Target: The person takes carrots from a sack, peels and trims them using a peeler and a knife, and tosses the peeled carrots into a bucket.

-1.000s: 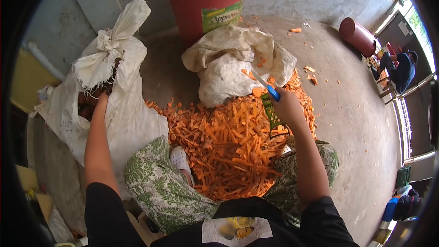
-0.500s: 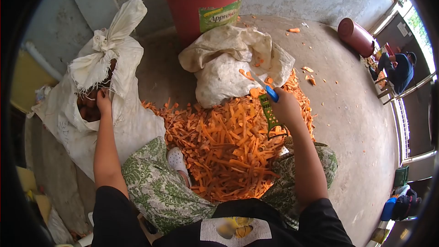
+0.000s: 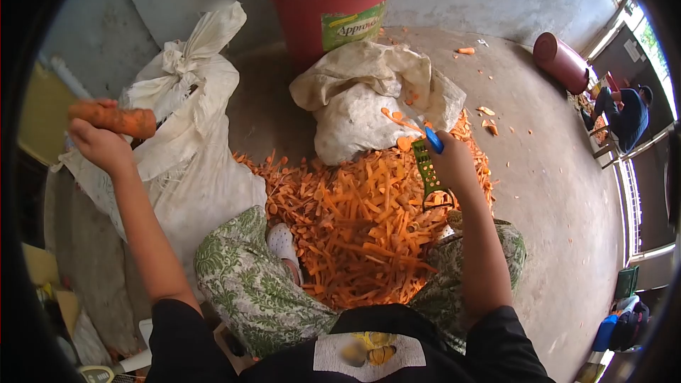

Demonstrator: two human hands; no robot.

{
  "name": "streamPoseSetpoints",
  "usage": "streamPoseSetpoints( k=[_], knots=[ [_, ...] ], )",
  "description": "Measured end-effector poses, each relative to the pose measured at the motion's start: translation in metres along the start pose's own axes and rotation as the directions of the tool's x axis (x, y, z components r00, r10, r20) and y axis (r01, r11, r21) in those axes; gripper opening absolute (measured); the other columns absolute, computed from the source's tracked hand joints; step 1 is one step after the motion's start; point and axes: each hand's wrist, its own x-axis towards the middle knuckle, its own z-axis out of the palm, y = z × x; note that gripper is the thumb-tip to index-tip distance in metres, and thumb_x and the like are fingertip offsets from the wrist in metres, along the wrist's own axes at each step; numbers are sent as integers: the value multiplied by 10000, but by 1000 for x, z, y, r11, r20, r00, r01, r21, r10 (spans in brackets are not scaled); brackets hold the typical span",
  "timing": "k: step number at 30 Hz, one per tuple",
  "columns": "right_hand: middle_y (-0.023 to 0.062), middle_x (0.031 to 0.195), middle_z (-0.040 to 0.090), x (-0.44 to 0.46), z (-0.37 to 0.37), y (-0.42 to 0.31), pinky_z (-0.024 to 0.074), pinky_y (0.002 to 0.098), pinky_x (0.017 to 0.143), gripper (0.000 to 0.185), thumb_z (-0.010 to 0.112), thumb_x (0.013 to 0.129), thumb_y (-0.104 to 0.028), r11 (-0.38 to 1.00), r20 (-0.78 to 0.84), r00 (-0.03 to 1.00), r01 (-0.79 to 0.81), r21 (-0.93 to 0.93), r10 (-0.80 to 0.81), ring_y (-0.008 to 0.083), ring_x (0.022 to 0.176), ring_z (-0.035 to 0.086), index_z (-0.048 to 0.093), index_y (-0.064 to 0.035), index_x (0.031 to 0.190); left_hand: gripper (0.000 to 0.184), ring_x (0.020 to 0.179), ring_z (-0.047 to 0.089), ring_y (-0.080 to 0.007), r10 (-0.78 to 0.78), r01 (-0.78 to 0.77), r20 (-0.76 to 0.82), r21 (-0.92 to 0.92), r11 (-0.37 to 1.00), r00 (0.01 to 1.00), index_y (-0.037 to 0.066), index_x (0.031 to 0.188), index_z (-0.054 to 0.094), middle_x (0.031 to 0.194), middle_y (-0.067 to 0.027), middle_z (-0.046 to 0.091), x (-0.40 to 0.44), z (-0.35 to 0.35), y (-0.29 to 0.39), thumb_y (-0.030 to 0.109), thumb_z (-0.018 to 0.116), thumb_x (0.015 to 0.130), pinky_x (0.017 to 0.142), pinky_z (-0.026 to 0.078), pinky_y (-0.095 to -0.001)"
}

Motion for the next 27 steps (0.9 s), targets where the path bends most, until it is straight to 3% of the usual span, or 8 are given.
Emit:
streamPoseSetpoints(
  k=[5,6,7,10,16,18,22,27],
  knots=[
    [189,669,578,-4,0,-7,434,431,592,222,568,792,-255,998,26,999,-33,51,32,363,650,568,583,-38,839,351,756,488,-174,-389,477,277,-476,739,879,38,987,459,839,-72,497,-19,52,33,354,316,937,709,441,-347],
    [191,669,577,-5,0,-8,435,431,595,221,568,791,-253,995,19,999,-29,91,27,366,652,567,581,-36,831,337,760,500,-175,-399,703,579,-585,403,711,41,980,464,846,-73,504,-28,54,16,347,331,934,714,444,-343],
    [194,669,576,-6,2,-8,436,436,601,218,567,790,-247,998,2,1000,-4,66,4,372,660,566,578,-31,815,324,758,516,-182,-503,785,602,-465,410,620,35,959,462,845,-77,504,-46,61,-3,344,369,923,699,448,-333],
    [194,678,578,-10,-3,-12,436,438,606,219,565,790,-248,998,14,1000,7,59,-8,375,671,565,577,-30,808,317,719,526,-185,-674,734,723,-539,-414,150,27,930,454,812,-86,485,-112,88,-41,338,389,917,673,473,-341],
    [146,608,547,-15,-6,-15,419,372,567,252,567,815,-286,990,68,997,-49,132,40,270,567,552,571,-34,827,385,753,540,-200,-599,755,801,-384,-532,-15,40,936,463,817,-85,489,-166,129,-15,414,377,909,704,481,-390],
    [143,606,548,-15,-7,-15,415,369,564,250,568,813,-288,992,82,996,-37,123,27,263,559,544,574,-39,829,429,769,550,-221,-775,931,629,-316,-181,63,49,947,460,846,-100,503,-190,146,50,462,353,903,723,473,-432],
    [113,563,508,-12,-3,-11,394,354,535,268,558,824,-285,982,29,999,-32,184,27,213,520,502,557,-18,805,420,714,566,-226,-656,803,613,-58,-593,-440,52,963,495,801,-90,526,-272,129,30,436,335,908,666,490,-447],
    [13,544,455,-13,17,-23,353,302,482,320,533,856,-293,748,68,970,-224,625,234,108,489,407,532,-3,722,375,680,561,-196,-581,829,636,177,-531,-508,44,1021,472,782,-84,518,-298,142,52,370,313,926,569,501,-365]
  ],
)
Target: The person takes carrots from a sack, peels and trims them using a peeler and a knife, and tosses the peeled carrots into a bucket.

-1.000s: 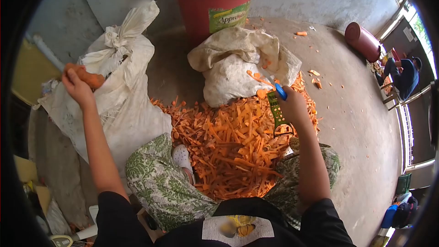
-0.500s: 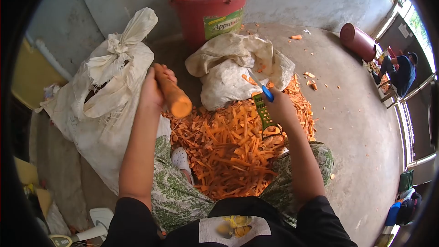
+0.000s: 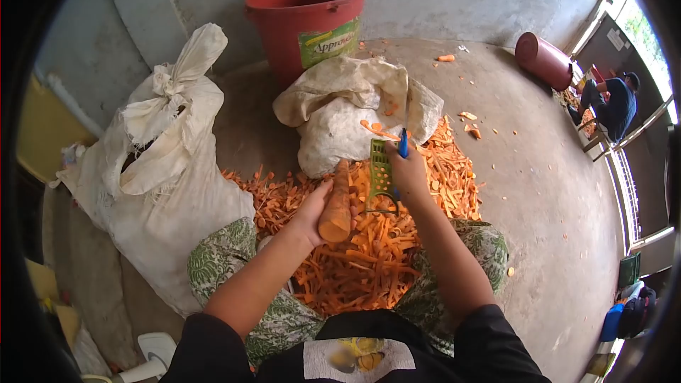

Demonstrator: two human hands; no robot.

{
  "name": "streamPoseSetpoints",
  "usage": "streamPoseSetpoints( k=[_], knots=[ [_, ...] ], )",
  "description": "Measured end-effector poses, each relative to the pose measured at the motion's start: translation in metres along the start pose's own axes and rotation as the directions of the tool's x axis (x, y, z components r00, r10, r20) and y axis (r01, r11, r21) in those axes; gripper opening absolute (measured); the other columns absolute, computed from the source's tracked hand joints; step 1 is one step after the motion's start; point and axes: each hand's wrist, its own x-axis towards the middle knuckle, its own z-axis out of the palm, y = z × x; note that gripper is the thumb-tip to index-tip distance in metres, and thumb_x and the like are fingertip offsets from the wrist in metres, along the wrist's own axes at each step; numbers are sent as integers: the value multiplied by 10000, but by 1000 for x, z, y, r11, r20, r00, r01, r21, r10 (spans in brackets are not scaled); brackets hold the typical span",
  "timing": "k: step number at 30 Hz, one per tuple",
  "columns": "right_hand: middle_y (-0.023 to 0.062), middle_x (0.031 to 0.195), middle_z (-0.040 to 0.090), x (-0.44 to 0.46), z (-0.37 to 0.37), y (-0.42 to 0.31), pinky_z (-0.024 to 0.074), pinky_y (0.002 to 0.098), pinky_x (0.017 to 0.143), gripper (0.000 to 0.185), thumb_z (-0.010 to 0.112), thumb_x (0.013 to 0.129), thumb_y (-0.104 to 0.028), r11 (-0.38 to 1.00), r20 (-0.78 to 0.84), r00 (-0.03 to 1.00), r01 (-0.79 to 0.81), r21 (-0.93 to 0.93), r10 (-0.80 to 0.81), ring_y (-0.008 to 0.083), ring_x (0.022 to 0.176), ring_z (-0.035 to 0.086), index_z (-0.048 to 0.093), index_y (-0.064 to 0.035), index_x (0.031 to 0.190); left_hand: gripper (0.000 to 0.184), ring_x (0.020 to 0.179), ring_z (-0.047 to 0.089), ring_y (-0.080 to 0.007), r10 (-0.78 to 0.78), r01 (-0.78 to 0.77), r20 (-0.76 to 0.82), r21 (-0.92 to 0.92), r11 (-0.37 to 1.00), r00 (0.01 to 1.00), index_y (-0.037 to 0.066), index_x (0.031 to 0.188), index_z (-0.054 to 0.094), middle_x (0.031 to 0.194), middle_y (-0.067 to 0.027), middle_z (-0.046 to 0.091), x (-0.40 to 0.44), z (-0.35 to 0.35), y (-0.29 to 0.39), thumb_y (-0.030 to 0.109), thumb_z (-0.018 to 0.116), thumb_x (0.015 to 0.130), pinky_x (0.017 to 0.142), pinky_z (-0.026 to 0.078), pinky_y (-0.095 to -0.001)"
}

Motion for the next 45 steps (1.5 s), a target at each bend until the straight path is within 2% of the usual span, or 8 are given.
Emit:
streamPoseSetpoints(
  k=[2,9,10,13,29,37,40,45],
  knots=[
    [-9,569,492,7,17,19,363,280,468,325,513,871,-302,901,28,981,-187,391,192,95,471,413,546,-24,706,359,649,565,-198,29,-29,-35,21,999,999,49,1044,468,776,-82,532,-7,17,-5,344,298,931,531,507,-363],
    [3,583,518,-23,32,-4,405,254,468,261,528,872,-245,833,94,970,-240,498,223,95,481,491,529,-42,706,337,680,603,-195,62,-57,-47,103,993,997,67,1059,479,829,-77,586,3,24,-12,337,326,929,560,529,-341],
    [-20,554,472,-31,27,-17,351,253,442,281,527,874,-245,905,34,971,-235,355,238,79,460,428,510,-50,672,328,695,608,-186,57,-54,-42,60,997,997,66,1051,486,838,-72,591,7,21,-15,330,336,928,570,531,-331],
    [-35,536,435,-30,31,-11,313,252,433,299,529,874,-248,921,22,981,-188,342,192,68,456,382,495,-55,648,309,710,613,-168,47,-47,-19,18,999,999,63,1037,500,850,-63,600,8,19,-16,312,352,927,590,532,-315],
    [16,523,467,-37,31,-15,355,286,450,314,476,897,-245,979,-30,998,-51,197,58,90,462,429,491,-7,693,265,701,623,-156,7,-9,36,64,998,999,48,994,516,843,-64,609,6,18,-16,252,363,921,592,543,-299],
    [164,557,490,-28,30,-1,369,389,495,241,529,854,-218,975,-264,950,119,-189,-168,326,502,471,479,-13,737,277,682,603,-164,-65,76,-72,159,984,995,51,984,512,791,-55,585,7,11,-26,269,351,925,574,525,-315],
    [193,597,517,-11,22,9,379,423,520,191,543,830,-181,931,-353,885,196,-307,-303,364,562,504,479,-19,753,304,673,589,-170,-88,127,-153,264,956,984,50,999,497,796,-65,568,-6,22,-29,304,344,930,566,516,-332],
    [187,636,540,20,-2,22,389,441,537,165,542,824,-176,932,-493,826,99,-350,-273,376,600,528,495,-26,773,367,639,566,-166,-137,191,-175,338,922,975,41,1030,470,832,-82,551,-23,32,-25,367,332,934,545,508,-327]
  ],
)
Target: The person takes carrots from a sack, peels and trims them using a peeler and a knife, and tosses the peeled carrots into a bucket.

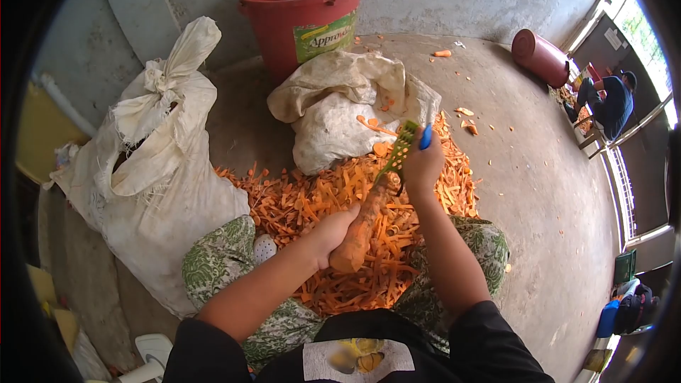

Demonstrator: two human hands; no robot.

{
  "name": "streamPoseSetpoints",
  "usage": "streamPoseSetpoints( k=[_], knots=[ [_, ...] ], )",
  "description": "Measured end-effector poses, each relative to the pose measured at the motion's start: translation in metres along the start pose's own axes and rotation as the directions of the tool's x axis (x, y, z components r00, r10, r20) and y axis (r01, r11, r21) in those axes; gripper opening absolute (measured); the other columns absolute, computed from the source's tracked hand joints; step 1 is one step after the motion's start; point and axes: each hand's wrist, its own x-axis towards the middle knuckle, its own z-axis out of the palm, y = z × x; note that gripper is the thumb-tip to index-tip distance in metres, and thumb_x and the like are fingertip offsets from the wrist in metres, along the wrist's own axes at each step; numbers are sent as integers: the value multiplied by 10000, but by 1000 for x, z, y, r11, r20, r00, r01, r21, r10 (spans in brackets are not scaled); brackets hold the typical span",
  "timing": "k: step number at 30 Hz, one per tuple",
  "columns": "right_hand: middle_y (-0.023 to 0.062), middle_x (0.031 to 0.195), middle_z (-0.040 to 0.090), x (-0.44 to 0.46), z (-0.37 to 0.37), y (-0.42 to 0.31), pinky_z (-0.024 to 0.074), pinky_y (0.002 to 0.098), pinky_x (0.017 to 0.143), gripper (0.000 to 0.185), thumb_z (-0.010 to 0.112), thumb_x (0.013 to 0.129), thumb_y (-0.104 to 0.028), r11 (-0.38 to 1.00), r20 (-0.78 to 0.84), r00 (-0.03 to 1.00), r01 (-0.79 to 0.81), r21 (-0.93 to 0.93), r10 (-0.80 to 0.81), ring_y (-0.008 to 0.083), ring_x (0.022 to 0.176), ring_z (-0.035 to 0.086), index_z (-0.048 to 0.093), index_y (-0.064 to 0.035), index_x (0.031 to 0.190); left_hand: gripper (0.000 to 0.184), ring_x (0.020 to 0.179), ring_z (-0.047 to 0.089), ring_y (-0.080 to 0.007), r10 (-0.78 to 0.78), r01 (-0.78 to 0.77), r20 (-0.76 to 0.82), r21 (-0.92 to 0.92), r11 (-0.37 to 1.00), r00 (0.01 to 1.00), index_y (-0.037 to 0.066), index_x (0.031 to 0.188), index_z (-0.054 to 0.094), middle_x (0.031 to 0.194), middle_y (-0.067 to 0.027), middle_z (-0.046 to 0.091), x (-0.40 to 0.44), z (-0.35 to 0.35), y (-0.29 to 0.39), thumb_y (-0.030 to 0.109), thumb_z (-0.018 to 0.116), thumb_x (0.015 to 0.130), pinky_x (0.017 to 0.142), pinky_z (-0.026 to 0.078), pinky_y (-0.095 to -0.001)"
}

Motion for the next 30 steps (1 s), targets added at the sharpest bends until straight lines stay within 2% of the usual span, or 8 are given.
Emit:
streamPoseSetpoints(
  k=[6,8,9,15,18,20,23,30],
  knots=[
    [131,605,535,51,-12,36,382,391,516,299,477,884,-273,988,-268,952,-128,84,146,287,526,499,507,-8,749,407,638,563,-142,-33,8,111,222,975,993,30,1027,488,827,-67,546,-15,-10,3,392,325,933,539,499,-300],
    [83,570,486,43,-26,11,357,351,494,329,484,885,-286,954,-189,968,-106,282,163,200,499,439,487,0,722,340,661,569,-133,86,-100,95,157,983,992,23,1036,492,827,-57,548,-7,-20,3,330,407,916,559,496,-283],
    [55,557,436,39,-23,8,339,322,487,332,478,892,-287,970,-155,979,-97,221,133,147,505,388,475,-4,720,340,661,569,-133,90,-103,92,152,983,992,23,1036,492,827,-57,548,-5,-23,5,330,407,916,559,496,-283],
    [40,550,410,3,-18,-28,332,300,487,334,459,906,-291,946,44,999,-32,324,18,126,507,370,465,-8,727,253,700,571,-124,237,-231,14,280,932,971,33,1034,496,838,-45,551,-1,-28,15,181,518,830,602,493,-279],
    [37,547,401,-4,-15,-29,324,289,481,322,464,905,-281,943,145,989,-64,327,17,115,505,351,460,-10,730,255,695,579,-138,498,-460,48,466,756,866,37,1029,493,843,-51,564,3,-26,16,223,497,855,602,496,-283],
    [18,539,396,-12,-8,-28,314,277,475,326,470,903,-287,926,165,986,-48,374,-15,98,504,343,459,-16,721,290,722,598,-166,272,-266,-93,72,961,958,32,1052,492,842,-69,587,6,-26,22,266,454,885,620,510,-290],
    [-11,537,396,-31,-14,-44,305,265,459,336,470,901,-300,870,350,933,-240,430,84,80,495,351,462,-25,709,307,743,609,-181,228,-227,-15,-170,959,974,39,1041,506,839,-83,604,22,-35,16,295,396,911,626,524,-302],
    [6,543,438,-56,-12,-56,352,284,472,309,459,905,-249,815,498,858,-373,443,122,97,489,394,480,-9,712,297,712,618,-184,203,-153,202,-238,959,958,49,1006,522,845,-86,609,32,-35,5,275,348,924,603,537,-333]
  ],
)
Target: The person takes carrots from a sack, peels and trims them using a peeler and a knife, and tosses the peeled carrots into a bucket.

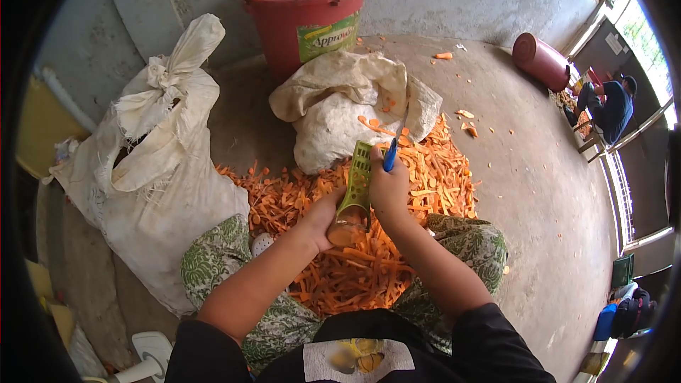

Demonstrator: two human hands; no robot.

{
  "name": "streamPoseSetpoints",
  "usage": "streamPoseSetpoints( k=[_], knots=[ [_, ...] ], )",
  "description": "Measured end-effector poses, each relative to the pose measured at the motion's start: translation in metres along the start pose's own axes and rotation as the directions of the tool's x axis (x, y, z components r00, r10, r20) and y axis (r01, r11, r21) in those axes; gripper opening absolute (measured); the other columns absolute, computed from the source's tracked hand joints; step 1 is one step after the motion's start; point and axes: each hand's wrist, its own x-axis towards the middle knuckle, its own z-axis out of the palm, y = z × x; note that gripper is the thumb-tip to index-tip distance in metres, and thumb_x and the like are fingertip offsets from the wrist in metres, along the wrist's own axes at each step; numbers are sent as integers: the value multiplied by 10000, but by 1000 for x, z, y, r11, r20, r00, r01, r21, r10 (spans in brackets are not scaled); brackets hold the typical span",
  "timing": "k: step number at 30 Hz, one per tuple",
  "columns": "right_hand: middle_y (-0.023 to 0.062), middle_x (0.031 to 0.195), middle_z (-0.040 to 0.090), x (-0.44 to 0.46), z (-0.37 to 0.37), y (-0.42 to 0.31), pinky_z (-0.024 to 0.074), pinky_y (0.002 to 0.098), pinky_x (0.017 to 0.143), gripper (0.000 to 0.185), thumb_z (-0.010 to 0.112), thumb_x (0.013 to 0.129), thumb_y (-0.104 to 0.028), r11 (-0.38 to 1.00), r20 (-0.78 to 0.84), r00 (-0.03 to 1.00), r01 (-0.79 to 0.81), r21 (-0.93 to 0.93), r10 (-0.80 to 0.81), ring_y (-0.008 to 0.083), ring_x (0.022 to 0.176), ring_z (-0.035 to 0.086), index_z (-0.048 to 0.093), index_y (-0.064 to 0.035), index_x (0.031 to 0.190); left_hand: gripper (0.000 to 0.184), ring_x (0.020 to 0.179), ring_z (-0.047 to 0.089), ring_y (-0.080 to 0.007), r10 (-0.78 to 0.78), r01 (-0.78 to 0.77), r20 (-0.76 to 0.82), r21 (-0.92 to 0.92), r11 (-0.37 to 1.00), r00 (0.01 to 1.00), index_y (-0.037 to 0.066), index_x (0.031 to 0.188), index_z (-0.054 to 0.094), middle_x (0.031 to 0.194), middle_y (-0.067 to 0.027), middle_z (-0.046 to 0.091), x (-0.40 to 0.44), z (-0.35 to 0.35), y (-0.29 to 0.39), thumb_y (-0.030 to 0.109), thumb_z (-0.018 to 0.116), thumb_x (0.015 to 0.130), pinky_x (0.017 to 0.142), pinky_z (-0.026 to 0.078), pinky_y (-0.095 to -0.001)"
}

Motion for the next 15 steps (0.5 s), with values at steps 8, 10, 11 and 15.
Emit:
streamPoseSetpoints(
  k=[8,10,11,15],
  knots=[
    [-43,536,398,3,0,13,305,239,437,289,503,891,-237,997,-3,999,42,-68,-43,50,483,361,464,-50,674,277,695,618,-188,-36,36,6,-85,996,999,46,981,529,832,-85,609,0,7,-2,243,345,915,587,538,-350],
    [-44,537,393,0,1,11,303,240,438,291,501,892,-243,996,-10,997,71,-60,-72,50,487,354,461,-50,677,274,692,618,-192,-38,38,4,-93,995,999,42,972,532,826,-87,610,-6,14,0,235,348,911,586,538,-356],
    [-45,539,388,-1,1,10,301,241,440,294,499,893,-249,993,-17,995,101,-53,-102,50,491,348,458,-50,680,271,689,618,-196,-40,40,3,-101,994,999,38,964,534,820,-90,611,-7,16,0,228,350,908,585,538,-361],
    [-38,539,388,-4,2,8,297,244,442,304,495,895,-265,986,-47,989,138,-88,-143,52,496,341,453,-45,688,270,682,617,-206,-46,45,-9,-115,992,999,35,956,539,806,-94,610,-3,11,-3,219,348,904,581,536,-367]
  ],
)
